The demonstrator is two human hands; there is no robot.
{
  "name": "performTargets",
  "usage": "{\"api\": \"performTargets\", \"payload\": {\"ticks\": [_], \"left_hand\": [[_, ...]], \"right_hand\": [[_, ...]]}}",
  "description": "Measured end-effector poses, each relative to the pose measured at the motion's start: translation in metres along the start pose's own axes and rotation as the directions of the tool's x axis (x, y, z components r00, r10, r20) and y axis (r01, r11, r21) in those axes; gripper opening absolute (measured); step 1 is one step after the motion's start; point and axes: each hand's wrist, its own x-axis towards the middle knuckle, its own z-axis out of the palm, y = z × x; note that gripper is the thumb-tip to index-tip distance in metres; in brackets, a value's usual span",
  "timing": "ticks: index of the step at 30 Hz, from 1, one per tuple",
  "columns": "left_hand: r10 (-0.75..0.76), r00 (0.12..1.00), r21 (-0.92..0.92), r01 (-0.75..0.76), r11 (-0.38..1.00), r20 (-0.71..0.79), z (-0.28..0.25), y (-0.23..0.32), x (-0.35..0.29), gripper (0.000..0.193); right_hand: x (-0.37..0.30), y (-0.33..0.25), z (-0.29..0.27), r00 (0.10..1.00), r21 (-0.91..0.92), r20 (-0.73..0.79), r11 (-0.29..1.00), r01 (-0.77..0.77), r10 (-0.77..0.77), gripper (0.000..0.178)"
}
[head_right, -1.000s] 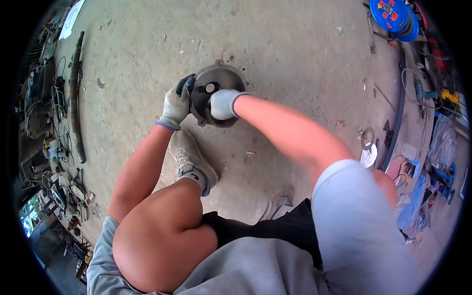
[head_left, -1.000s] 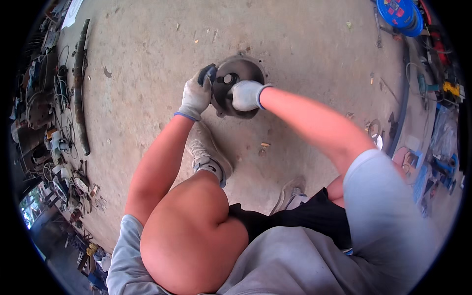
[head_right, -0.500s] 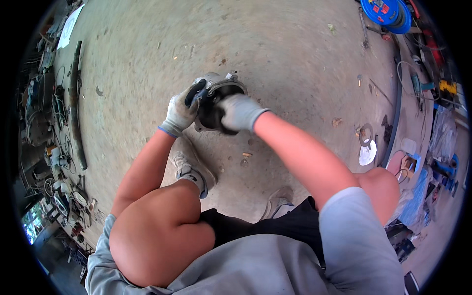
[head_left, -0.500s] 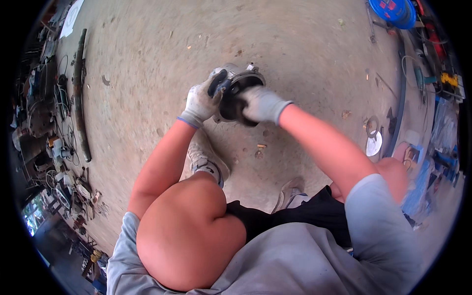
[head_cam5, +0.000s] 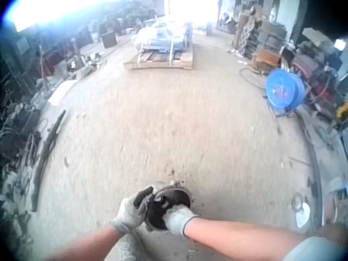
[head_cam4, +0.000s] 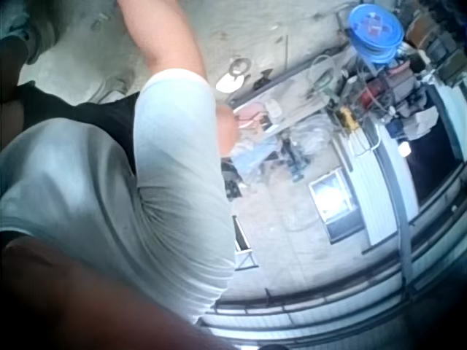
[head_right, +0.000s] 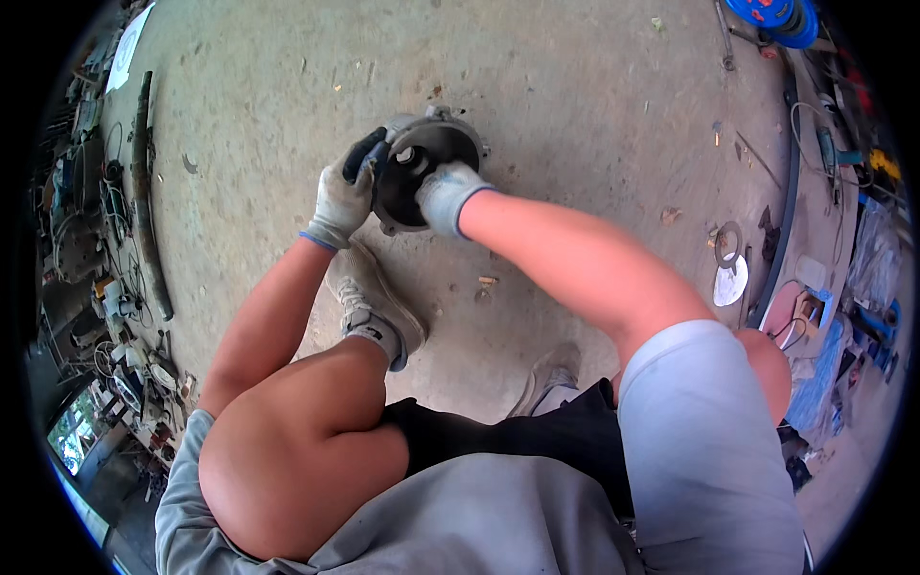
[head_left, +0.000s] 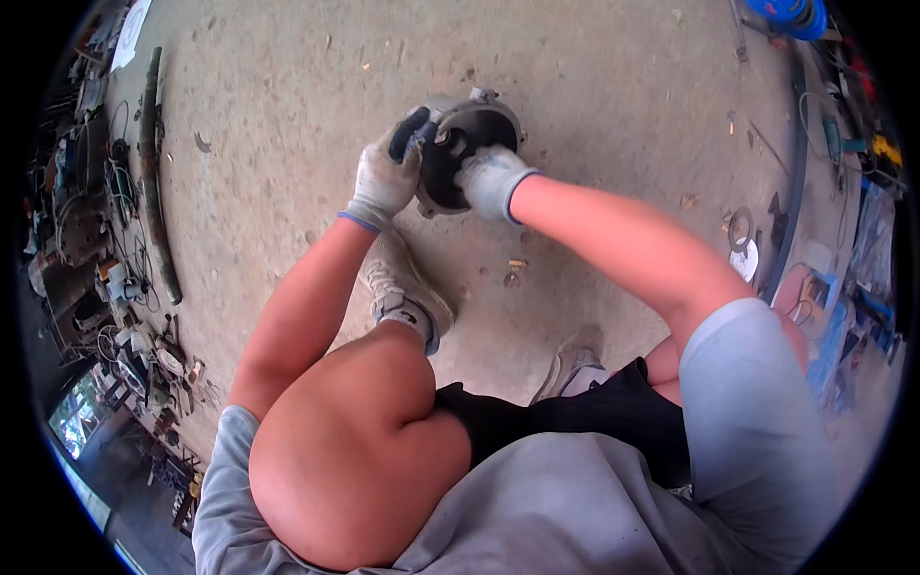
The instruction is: The person sits on the floor and cleans a cylindrical mechanical part using a rag. They wipe the exterior and interior surfaces, then place the part down and pick up another component to continue cleaning.
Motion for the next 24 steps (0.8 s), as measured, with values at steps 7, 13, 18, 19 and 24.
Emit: {"api": "performTargets", "payload": {"ticks": [7,13,18,19,24], "left_hand": [[0.063,0.998,0.180,-0.066,0.981,0.027,-0.003,0.008,-0.001,0.043],[0.105,0.993,0.123,-0.110,0.986,0.047,0.007,0.014,0.022,0.038],[-0.044,0.992,-0.027,0.041,0.999,-0.118,0.000,-0.003,0.009,0.031],[-0.048,0.986,-0.071,0.037,0.997,-0.157,0.000,-0.006,0.011,0.030],[-0.137,0.968,0.000,0.140,0.990,-0.210,0.001,-0.013,0.005,0.030]], "right_hand": [[0.016,-0.017,0.006,0.973,0.953,0.088,-0.301,-0.021,0.211,0.047],[0.025,0.004,0.036,0.855,-0.158,-0.264,-0.894,0.419,0.447,0.044],[-0.045,0.018,0.033,0.753,0.142,-0.074,-0.740,0.657,0.654,0.033],[-0.055,0.026,0.034,0.703,0.414,0.002,-0.641,0.646,0.711,0.032],[-0.029,0.008,0.009,0.571,0.784,-0.434,0.605,-0.142,0.697,0.042]]}}
